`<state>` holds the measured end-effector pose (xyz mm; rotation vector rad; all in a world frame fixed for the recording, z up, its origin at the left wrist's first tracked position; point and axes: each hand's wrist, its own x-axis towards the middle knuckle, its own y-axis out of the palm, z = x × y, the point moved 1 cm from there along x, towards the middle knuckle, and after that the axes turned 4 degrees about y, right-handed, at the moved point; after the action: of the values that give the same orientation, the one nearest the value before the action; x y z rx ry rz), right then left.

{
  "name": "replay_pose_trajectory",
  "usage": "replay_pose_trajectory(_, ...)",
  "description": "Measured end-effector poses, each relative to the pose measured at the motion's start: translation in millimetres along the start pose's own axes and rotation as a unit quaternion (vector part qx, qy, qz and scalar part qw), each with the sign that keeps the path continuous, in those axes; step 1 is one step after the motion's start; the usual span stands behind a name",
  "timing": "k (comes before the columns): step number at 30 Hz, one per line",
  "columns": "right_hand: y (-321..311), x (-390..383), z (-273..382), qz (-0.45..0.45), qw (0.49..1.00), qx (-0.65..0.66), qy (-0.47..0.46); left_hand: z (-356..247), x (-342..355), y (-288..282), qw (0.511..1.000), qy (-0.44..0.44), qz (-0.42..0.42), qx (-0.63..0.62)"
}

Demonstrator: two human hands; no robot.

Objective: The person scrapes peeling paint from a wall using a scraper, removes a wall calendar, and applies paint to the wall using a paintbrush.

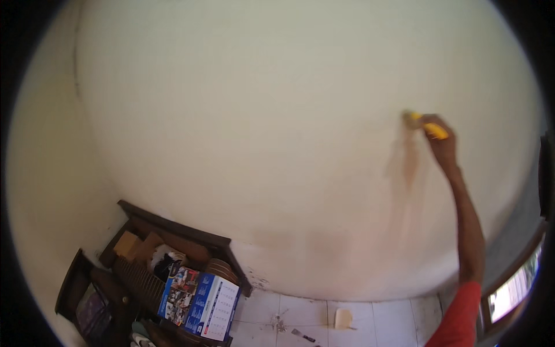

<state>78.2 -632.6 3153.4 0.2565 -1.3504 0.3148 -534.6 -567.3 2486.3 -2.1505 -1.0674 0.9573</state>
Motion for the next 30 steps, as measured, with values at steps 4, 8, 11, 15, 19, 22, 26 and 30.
replay_pose_trajectory(4, 18.3, -45.5, 17.1, -0.027, 0.982, -0.184, -0.033, 98.1, -35.0, 32.0, 0.999, -0.037, 0.038, 0.005)
replay_pose_trajectory(8, 122.3, -146.4, -58.1, 0.048, 0.951, -0.292, -0.091, 166.1, 21.2, 96.7, 0.996, -0.017, 0.081, 0.043)
replay_pose_trajectory(11, 237.5, -288.4, -138.0, 0.129, 0.945, -0.26, -0.151, 182.9, 131.8, 143.0, 0.992, -0.022, 0.124, 0.013)
replay_pose_trajectory(15, 335.3, -569.0, -250.0, 0.264, 0.943, -0.157, -0.129, 208.8, 251.2, 252.0, 0.983, -0.039, 0.182, -0.005)
replay_pose_trajectory(19, 417.5, -846.9, -391.9, 0.324, 0.929, -0.147, -0.1, 270.3, 442.9, 394.3, 0.99, -0.056, 0.126, -0.004)
replay_pose_trajectory(22, 506.1, -1054.3, -507.9, 0.343, 0.931, -0.098, -0.08, 347.7, 619.8, 513.6, 0.998, -0.048, -0.005, 0.028)
replay_pose_trajectory(26, 603.3, -1397.0, -651.1, 0.391, 0.917, -0.009, 0.079, 471.7, 809.6, 675.8, 0.989, -0.096, -0.079, 0.075)
replay_pose_trajectory(30, 630.2, -1774.1, -786.3, 0.374, 0.821, -0.002, 0.432, 558.6, 947.5, 811.6, 0.973, -0.194, -0.027, 0.125)
